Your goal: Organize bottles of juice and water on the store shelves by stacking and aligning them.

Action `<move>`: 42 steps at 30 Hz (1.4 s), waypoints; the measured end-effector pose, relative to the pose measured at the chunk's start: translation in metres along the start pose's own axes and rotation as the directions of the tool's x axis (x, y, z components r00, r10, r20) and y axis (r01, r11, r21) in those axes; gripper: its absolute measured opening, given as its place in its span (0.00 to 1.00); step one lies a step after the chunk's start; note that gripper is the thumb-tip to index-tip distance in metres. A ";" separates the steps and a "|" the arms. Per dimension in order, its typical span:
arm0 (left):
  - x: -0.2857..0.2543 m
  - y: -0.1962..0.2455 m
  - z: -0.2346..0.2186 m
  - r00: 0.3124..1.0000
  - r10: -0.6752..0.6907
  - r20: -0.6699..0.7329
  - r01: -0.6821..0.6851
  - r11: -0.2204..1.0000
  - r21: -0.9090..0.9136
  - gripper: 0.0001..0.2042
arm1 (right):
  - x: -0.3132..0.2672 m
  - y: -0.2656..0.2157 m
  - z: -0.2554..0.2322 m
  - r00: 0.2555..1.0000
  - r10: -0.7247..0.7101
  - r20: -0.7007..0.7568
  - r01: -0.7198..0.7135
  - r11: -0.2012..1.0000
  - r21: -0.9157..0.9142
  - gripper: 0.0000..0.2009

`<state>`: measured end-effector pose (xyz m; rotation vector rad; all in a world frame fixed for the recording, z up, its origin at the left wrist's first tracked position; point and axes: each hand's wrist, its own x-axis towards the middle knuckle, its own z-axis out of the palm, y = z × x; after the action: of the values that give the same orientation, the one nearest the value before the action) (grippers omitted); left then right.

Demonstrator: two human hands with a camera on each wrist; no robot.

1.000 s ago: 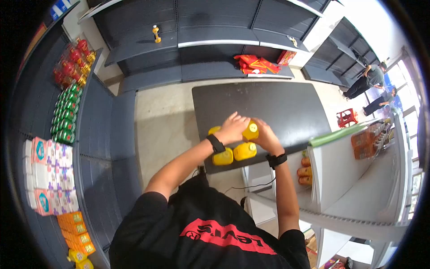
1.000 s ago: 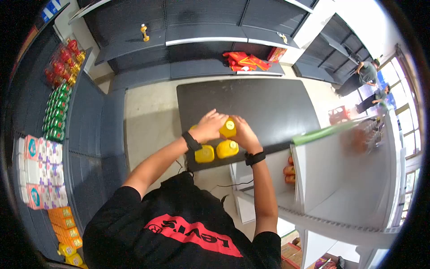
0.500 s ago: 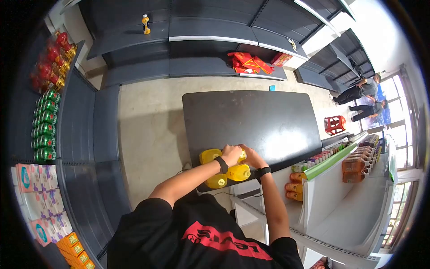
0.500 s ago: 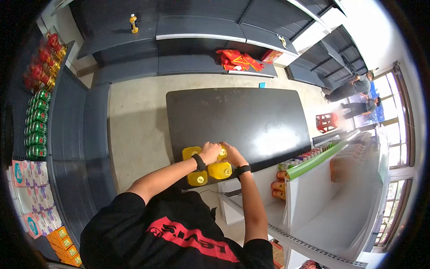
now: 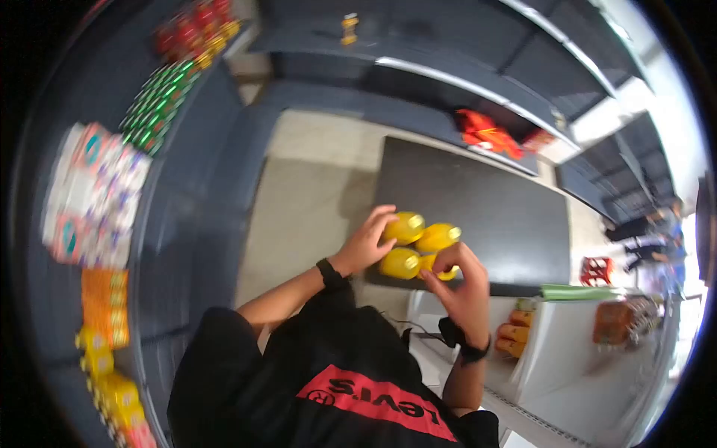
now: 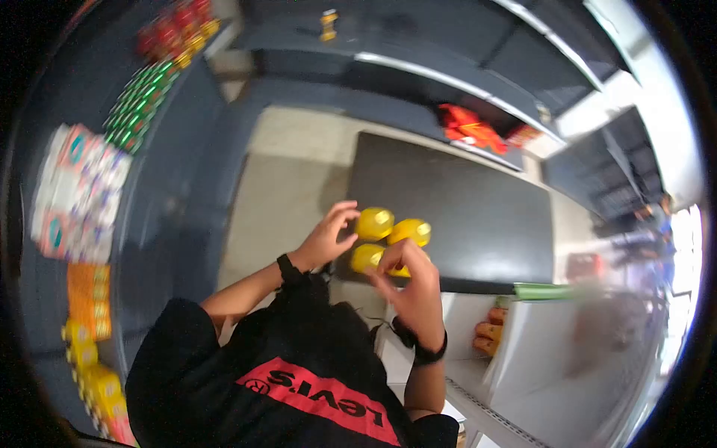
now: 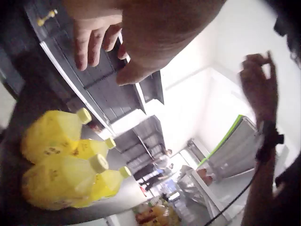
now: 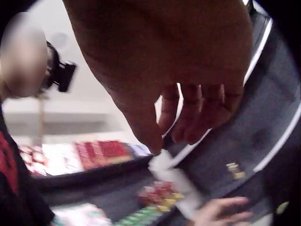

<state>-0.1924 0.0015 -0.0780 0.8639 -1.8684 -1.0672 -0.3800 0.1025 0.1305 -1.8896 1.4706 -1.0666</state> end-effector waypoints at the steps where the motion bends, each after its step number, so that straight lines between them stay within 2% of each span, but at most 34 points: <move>1: -0.031 0.006 -0.020 0.999 -0.037 -0.019 0.039 0.994 0.098 0.26 | -0.013 -0.057 0.003 0.997 -0.064 0.041 0.053 0.972 0.229 0.13; 2: -0.061 0.015 -0.043 0.996 -0.085 -0.022 0.087 0.978 0.191 0.29 | -0.028 -0.097 0.002 0.970 -0.229 0.085 0.211 0.960 0.182 0.13; 3: -0.100 0.027 -0.056 0.990 -0.136 -0.028 0.138 0.954 0.268 0.32 | -0.047 -0.129 -0.007 0.942 -0.310 0.129 0.290 0.945 0.154 0.13; 4: -0.140 0.039 -0.061 0.970 -0.238 -0.045 0.241 0.933 0.268 0.34 | -0.066 -0.160 -0.016 0.906 -0.388 0.172 0.368 0.920 0.133 0.14; 6: -0.204 0.062 -0.087 0.914 -0.391 -0.113 0.406 0.872 0.273 0.37 | -0.081 -0.190 -0.014 0.828 -0.542 0.143 0.490 0.824 0.285 0.14; 7: -0.238 0.072 -0.094 0.885 -0.436 -0.162 0.465 0.842 0.274 0.39 | -0.076 -0.202 -0.004 0.755 -0.653 0.064 0.569 0.700 0.432 0.14; 9: -0.291 0.085 -0.101 0.830 -0.486 -0.273 0.551 0.791 0.266 0.41 | -0.074 -0.229 0.021 0.690 -0.711 -0.134 0.652 0.530 0.542 0.15; 10: -0.307 0.102 -0.106 0.759 -0.581 -0.295 0.643 0.741 0.193 0.43 | -0.087 -0.246 0.037 0.720 -0.659 -0.218 0.654 0.539 0.531 0.17; 13: -0.373 0.107 -0.110 0.790 -0.411 -0.455 0.560 0.787 0.261 0.43 | -0.125 -0.275 0.069 0.781 -0.609 -0.141 0.593 0.651 0.474 0.20; 14: -0.388 0.118 -0.114 0.757 -0.457 -0.468 0.603 0.764 0.229 0.43 | -0.124 -0.277 0.074 0.723 -0.688 -0.054 0.590 0.575 0.567 0.20; 16: -0.409 0.136 -0.119 0.674 -0.517 -0.528 0.693 0.689 0.210 0.43 | -0.101 -0.276 0.106 0.398 -0.915 -0.068 0.709 0.260 0.655 0.18; 17: -0.426 0.143 -0.128 0.633 -0.541 -0.553 0.732 0.652 0.200 0.43 | -0.089 -0.275 0.123 0.211 -0.975 -0.070 0.693 0.099 0.714 0.17; 18: -0.445 0.145 -0.139 0.625 -0.468 -0.625 0.719 0.657 0.227 0.42 | -0.120 -0.286 0.147 0.359 -0.925 -0.125 0.749 0.205 0.630 0.19; 20: -0.480 0.141 -0.142 0.608 -0.339 -0.718 0.692 0.670 0.270 0.41 | -0.122 -0.303 0.193 0.266 -0.962 -0.066 0.808 0.185 0.560 0.20; 22: -0.517 0.154 -0.167 0.518 -0.345 -0.783 0.728 0.658 0.191 0.38 | -0.101 -0.327 0.267 0.060 -0.998 0.025 0.756 0.062 0.652 0.16; 23: -0.536 0.161 -0.187 0.479 -0.339 -0.810 0.740 0.652 0.165 0.37 | -0.104 -0.333 0.309 0.123 -0.992 0.015 0.703 0.098 0.704 0.14; 24: -0.550 0.172 -0.204 0.411 -0.255 -0.875 0.726 0.672 0.145 0.29 | -0.105 -0.342 0.346 0.202 -0.961 0.191 0.526 0.271 0.806 0.11; 25: -0.570 0.173 -0.224 0.362 -0.194 -0.912 0.753 0.637 0.163 0.27 | -0.106 -0.352 0.384 0.238 -0.896 0.374 0.326 0.437 0.838 0.11; 27: -0.612 0.176 -0.274 0.278 -0.066 -0.958 0.800 0.568 0.193 0.24 | -0.114 -0.366 0.473 0.266 -0.821 0.506 0.210 0.561 0.800 0.16; 28: -0.627 0.181 -0.301 0.171 -0.031 -0.985 0.791 0.600 0.118 0.21 | -0.116 -0.365 0.518 0.235 -0.769 0.595 0.199 0.637 0.745 0.25; 29: -0.643 0.180 -0.329 0.114 0.009 -0.993 0.789 0.607 0.096 0.21 | -0.118 -0.366 0.567 0.209 -0.740 0.640 0.144 0.670 0.728 0.27; 31: -0.676 0.174 -0.388 0.002 0.084 -0.996 0.776 0.628 0.055 0.22 | -0.124 -0.381 0.659 0.215 -0.733 0.645 0.142 0.677 0.722 0.28; 32: -0.690 0.166 -0.414 -0.046 0.057 -0.997 0.741 0.671 0.004 0.22 | -0.125 -0.389 0.702 0.191 -0.714 0.673 0.160 0.699 0.697 0.29; 34: -0.713 0.144 -0.466 -0.051 0.106 -0.993 0.815 0.579 0.020 0.24 | -0.127 -0.426 0.777 0.151 -0.669 0.727 0.189 0.742 0.643 0.31; 35: -0.719 0.138 -0.487 -0.050 0.126 -0.991 0.848 0.529 0.025 0.25 | -0.128 -0.450 0.796 0.144 -0.663 0.735 0.254 0.743 0.620 0.31; 36: -0.720 0.144 -0.507 -0.076 0.059 -0.995 0.876 0.482 -0.038 0.30 | -0.131 -0.475 0.814 0.142 -0.656 0.741 0.316 0.739 0.595 0.32; 37: -0.726 0.142 -0.527 -0.075 0.096 -0.993 0.881 0.474 -0.021 0.32 | -0.134 -0.494 0.828 0.146 -0.652 0.744 0.378 0.732 0.567 0.33; 39: -0.739 0.129 -0.572 -0.064 0.183 -0.981 0.887 0.460 0.028 0.35 | -0.139 -0.523 0.858 0.083 -0.801 0.592 0.404 0.571 0.715 0.35; 40: -0.755 0.105 -0.594 0.042 0.300 -0.953 0.912 0.378 0.159 0.39 | -0.139 -0.535 0.878 0.051 -0.863 0.502 0.419 0.475 0.774 0.36; 42: -0.765 0.091 -0.623 0.029 0.234 -0.972 0.897 0.423 0.128 0.40 | -0.141 -0.525 0.965 0.054 -0.905 0.421 0.583 0.371 0.722 0.37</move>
<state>0.6820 0.4653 -0.0258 2.1517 -0.6268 0.4830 0.6935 0.3194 -0.0341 -2.3493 -0.4513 -0.5386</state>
